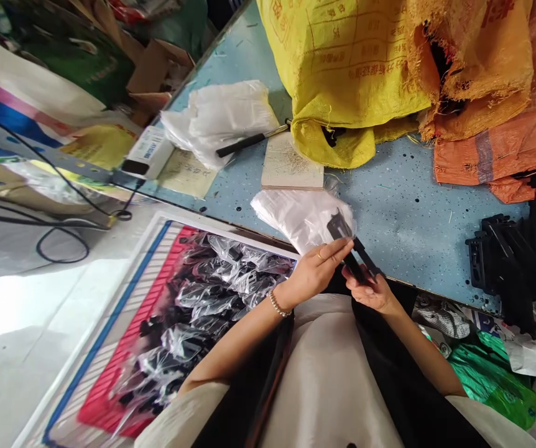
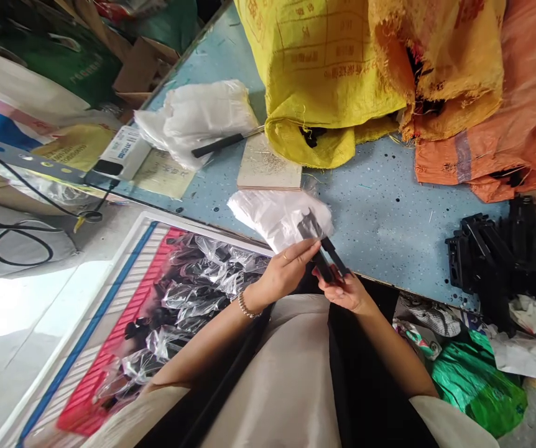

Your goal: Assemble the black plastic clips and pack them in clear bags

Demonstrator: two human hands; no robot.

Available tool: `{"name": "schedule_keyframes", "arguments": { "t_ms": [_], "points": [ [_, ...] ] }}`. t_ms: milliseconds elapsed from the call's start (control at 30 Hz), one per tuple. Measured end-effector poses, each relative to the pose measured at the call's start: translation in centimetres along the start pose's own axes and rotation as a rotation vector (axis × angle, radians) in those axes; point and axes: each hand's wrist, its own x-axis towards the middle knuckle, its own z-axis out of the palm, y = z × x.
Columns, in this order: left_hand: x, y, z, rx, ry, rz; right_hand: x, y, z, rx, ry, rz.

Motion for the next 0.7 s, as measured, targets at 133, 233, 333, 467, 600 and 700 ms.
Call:
{"name": "schedule_keyframes", "arguments": {
  "t_ms": [133,233,333,467,600,700],
  "points": [
    [-0.5,-0.5,0.3,0.036,0.017,-0.048,-0.3,0.1,0.1,-0.067,0.065,-0.055],
    [-0.8,0.7,-0.2,0.026,-0.115,0.068,-0.5,-0.2,0.1,-0.218,0.134,0.030],
    [-1.4,1.3,-0.7,-0.022,-0.148,0.101,-1.1,-0.2,0.1,-0.283,0.216,-0.028],
    [-2.1,-0.4,-0.4,-0.018,0.057,-0.078,-1.2,0.8,0.1,-0.143,0.165,-0.184],
    [-1.9,-0.7,-0.6,0.021,0.038,-0.034,-0.4,1.5,0.5,-0.340,0.141,-0.049],
    [-1.8,1.1,-1.2,-0.050,-0.107,0.134,-0.1,1.0,1.1,-0.723,0.255,0.009]
  ]
}}
